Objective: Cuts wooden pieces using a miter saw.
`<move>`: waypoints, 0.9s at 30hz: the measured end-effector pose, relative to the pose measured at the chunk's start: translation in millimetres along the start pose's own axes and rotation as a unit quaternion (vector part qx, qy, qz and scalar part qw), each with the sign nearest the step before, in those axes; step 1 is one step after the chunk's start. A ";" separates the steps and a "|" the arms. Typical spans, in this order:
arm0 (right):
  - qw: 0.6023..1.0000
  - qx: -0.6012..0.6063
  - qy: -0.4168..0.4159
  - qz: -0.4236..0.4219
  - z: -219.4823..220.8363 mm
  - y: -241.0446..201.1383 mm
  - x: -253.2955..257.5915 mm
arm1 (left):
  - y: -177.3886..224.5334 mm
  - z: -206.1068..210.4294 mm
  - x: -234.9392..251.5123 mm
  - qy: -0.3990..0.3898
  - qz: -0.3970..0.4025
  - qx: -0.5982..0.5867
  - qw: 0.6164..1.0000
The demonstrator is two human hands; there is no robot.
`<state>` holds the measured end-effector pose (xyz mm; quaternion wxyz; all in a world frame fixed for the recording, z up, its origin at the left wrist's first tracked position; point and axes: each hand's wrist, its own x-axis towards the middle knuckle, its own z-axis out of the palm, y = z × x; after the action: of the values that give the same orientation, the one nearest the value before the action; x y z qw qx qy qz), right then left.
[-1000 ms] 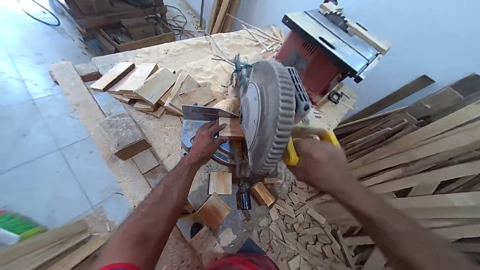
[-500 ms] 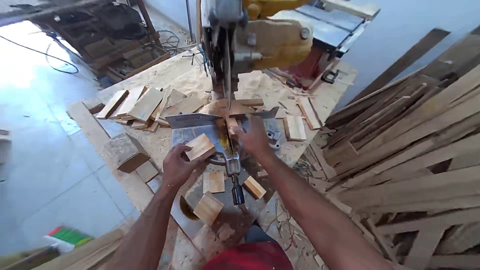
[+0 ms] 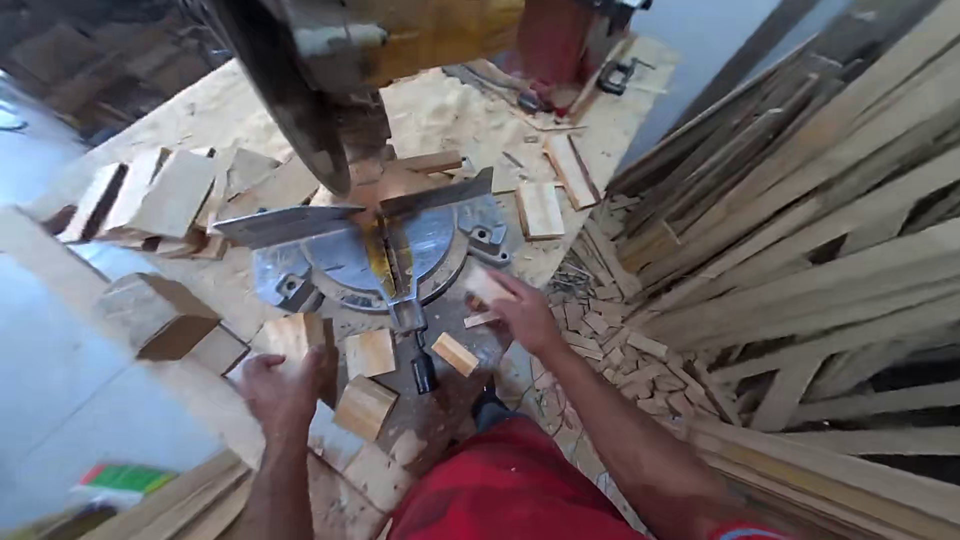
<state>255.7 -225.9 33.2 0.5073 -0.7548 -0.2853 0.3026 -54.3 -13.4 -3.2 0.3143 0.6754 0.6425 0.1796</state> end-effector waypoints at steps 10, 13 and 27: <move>0.949 0.026 0.071 0.305 -97.7 192.1 -124.9 | -15.8 2.1 -25.9 -0.017 0.015 -0.029 0.999; 0.894 -0.067 0.023 0.442 -99.3 265.7 -164.3 | -15.0 -14.0 -52.1 -0.057 0.043 -0.028 0.997; 0.885 -0.045 -0.094 0.455 6.0 335.1 -181.8 | -30.4 -25.6 -24.8 -0.169 0.013 0.038 0.985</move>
<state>173.8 -464.5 -252.7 0.2505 -0.7918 0.0297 0.5562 -96.5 -33.5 -0.3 0.3901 0.7155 0.5779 0.0429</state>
